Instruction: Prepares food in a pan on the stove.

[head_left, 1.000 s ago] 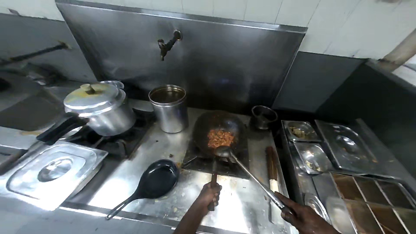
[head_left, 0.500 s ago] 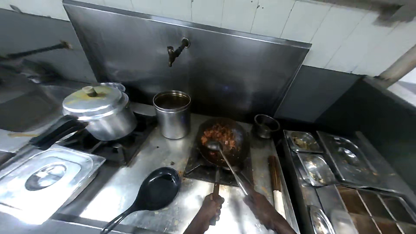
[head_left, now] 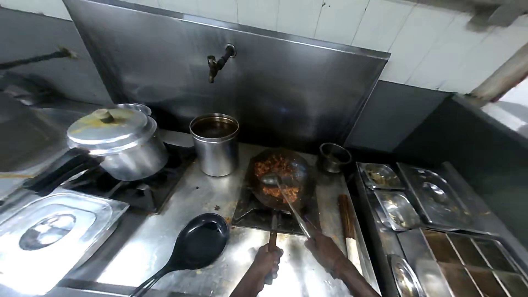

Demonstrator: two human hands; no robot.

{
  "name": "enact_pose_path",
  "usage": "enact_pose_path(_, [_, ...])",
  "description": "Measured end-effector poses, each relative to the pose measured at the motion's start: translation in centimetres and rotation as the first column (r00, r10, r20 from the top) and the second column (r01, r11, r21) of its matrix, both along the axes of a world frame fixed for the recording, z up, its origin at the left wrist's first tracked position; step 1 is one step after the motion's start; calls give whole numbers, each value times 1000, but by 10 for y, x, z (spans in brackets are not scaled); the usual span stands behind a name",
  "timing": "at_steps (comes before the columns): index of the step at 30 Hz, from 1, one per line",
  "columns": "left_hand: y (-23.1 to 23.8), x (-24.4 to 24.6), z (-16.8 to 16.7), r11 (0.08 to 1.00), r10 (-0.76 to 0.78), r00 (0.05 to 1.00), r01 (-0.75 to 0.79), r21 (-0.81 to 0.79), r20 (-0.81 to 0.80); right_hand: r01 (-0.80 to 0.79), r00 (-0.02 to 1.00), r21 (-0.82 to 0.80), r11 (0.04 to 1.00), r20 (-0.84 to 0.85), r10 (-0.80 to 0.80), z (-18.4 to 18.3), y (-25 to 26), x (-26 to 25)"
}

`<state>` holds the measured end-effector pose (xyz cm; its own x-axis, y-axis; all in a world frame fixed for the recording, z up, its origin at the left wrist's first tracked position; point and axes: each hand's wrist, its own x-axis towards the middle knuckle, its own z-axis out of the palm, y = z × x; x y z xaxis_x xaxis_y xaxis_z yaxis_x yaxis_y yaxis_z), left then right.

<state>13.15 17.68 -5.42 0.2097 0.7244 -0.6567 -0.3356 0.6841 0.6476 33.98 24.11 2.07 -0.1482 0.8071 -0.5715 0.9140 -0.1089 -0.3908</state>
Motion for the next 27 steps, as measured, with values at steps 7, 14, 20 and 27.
enact_pose_path(7, [2, -28, 14, 997, -69, 997, 70, -21, 40, 334, 843, -140, 932, -399, -361, 14, -30, 61])
enact_pose_path(14, [2, -21, 11, 999, -47, 997, 48, -24, 62, 383, 568, -367, 848, -630, -529, -28, 37, -23])
enact_pose_path(20, [5, -42, 13, 992, -121, 993, 121, -30, 4, 49, 961, -161, 986, -261, -91, -5, -37, 54])
enact_pose_path(27, [28, -98, 11, 967, -256, 966, 255, -26, -39, -289, 788, 70, 955, 583, 196, 89, -26, 72])
